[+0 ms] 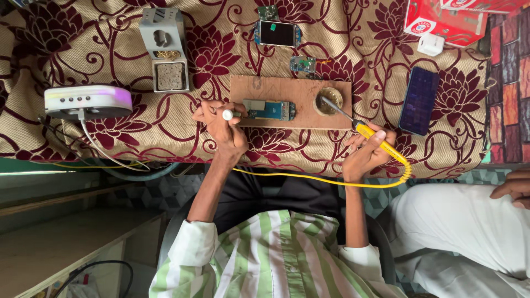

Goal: The person solders a small blue circuit board using a soldering iron and solder wire. They repeatedly apply solder to various points on the board while holding it steady with their left hand.

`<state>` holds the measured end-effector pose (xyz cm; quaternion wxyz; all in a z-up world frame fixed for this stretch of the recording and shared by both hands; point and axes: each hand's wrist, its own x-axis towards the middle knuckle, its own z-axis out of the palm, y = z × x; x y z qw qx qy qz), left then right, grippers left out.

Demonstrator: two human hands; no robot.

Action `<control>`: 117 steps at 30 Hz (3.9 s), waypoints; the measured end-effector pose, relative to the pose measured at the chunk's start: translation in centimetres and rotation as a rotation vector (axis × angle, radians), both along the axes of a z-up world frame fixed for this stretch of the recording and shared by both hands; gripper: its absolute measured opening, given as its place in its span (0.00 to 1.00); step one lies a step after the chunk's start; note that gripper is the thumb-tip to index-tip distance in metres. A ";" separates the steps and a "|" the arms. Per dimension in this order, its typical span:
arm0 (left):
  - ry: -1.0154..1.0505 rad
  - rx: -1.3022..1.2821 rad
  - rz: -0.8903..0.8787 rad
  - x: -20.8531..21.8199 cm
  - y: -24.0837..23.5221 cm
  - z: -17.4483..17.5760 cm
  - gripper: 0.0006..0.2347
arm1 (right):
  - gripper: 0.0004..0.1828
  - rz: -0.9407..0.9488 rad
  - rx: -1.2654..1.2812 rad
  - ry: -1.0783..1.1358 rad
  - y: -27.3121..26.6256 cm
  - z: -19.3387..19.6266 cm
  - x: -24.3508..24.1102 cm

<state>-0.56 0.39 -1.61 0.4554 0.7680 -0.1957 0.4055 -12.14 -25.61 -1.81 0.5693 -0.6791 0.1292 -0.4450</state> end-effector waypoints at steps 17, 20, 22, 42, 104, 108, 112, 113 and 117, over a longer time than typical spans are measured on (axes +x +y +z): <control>0.025 0.029 -0.009 -0.1 0.3 0.6 0.21 | 0.25 -0.128 0.336 -0.144 0.8 -1.4 -0.2; 0.041 0.016 -0.028 -0.3 0.2 0.9 0.21 | 0.25 -0.106 0.579 -0.205 0.7 -0.9 -1.0; 0.047 0.005 -0.038 -0.4 0.2 1.2 0.21 | 0.25 -0.087 0.663 -0.199 1.3 -1.2 -0.9; 0.043 0.047 -0.039 -0.3 -0.1 0.3 0.21 | 0.25 -0.090 0.532 -0.240 3.4 -4.6 2.9; 0.068 -0.072 -0.200 0.2 0.1 2.2 0.22 | 0.08 0.225 -0.636 0.220 6.1 6.8 -1.5; 0.037 -0.056 -0.232 0.0 0.3 2.4 0.22 | 0.06 0.189 -0.692 0.092 7.4 6.8 -1.4; 0.037 -0.075 -0.203 -0.2 0.0 2.3 0.23 | 0.08 0.100 -0.710 0.077 8.4 6.7 -0.8; 0.036 -0.089 -0.185 -0.1 0.1 2.2 0.23 | 0.09 0.077 -0.730 0.080 8.6 6.8 -0.6; 0.063 -0.110 -0.175 0.0 0.1 2.0 0.24 | 0.11 0.028 -0.750 0.122 9.7 7.3 0.4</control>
